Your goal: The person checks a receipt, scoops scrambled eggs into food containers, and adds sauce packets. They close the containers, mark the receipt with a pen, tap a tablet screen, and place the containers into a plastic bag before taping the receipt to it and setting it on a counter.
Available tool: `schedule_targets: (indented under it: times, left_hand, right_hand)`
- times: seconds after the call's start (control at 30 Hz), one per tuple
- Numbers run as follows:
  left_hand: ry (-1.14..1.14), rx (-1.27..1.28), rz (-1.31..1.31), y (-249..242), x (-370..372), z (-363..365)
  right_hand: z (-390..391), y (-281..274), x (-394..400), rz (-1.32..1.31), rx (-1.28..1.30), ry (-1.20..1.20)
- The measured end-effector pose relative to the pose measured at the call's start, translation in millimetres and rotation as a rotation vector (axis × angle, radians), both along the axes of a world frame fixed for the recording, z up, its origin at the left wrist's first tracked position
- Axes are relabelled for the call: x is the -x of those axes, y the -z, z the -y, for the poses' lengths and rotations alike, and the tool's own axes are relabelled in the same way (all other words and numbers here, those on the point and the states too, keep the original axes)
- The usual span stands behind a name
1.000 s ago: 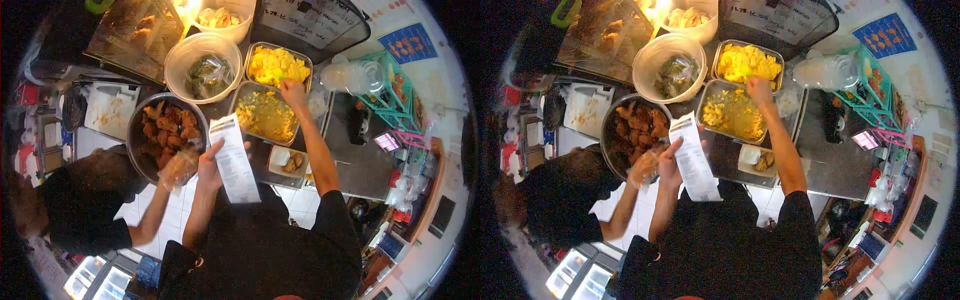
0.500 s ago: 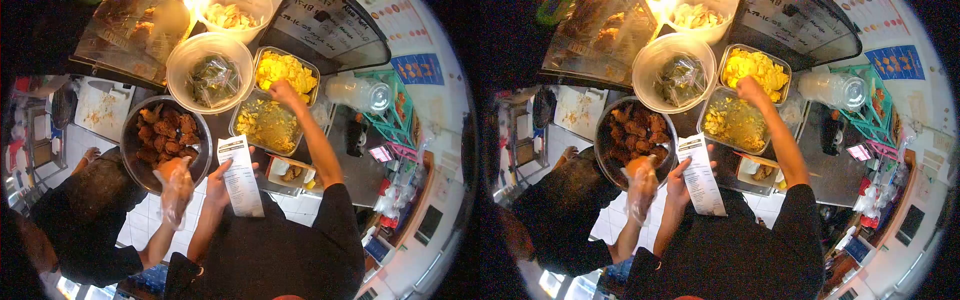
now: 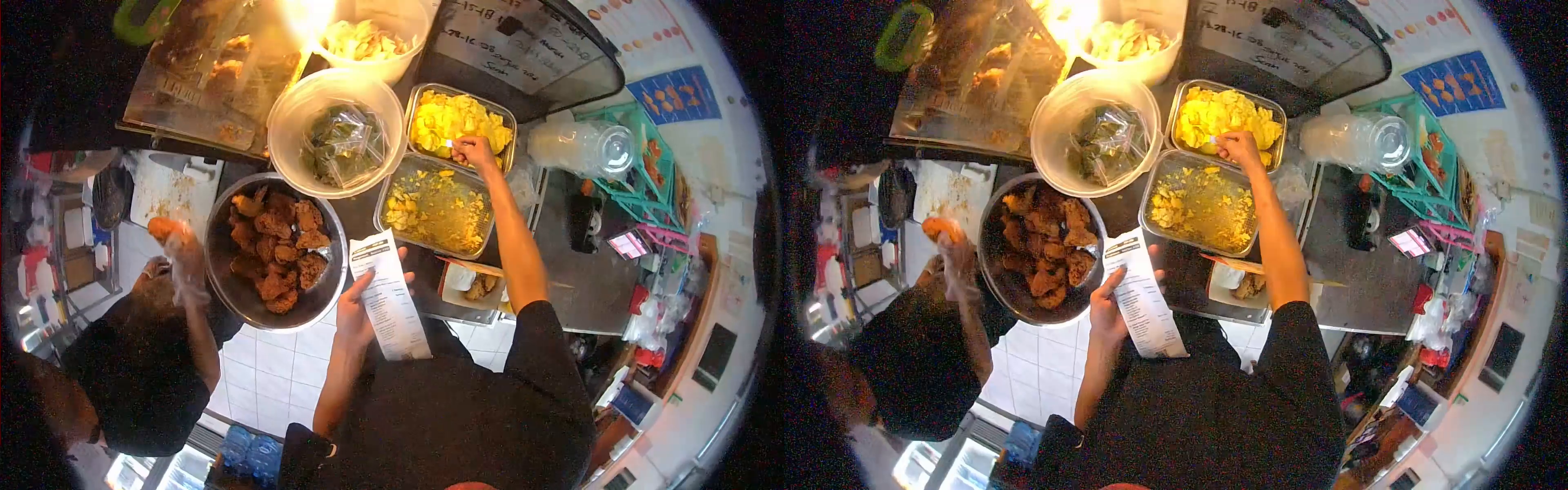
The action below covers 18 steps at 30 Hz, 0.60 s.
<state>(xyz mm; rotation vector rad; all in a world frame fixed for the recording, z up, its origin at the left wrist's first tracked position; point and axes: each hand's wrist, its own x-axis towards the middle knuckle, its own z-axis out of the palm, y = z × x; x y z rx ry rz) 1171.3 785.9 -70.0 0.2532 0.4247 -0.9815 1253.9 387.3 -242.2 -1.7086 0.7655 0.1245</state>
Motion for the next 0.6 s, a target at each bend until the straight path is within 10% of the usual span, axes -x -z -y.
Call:
schedule_targets:
  times: [0.4,0.6]
  left_hand:
    - [0.037,0.013,0.084,-5,-1,15]
    - [0.133,0.055,0.157,-7,-10,52]
  right_hand:
    - [-14,-190,171,0.318,-0.281,0.326]
    - [-83,-210,356,0.009,-0.226,0.45]
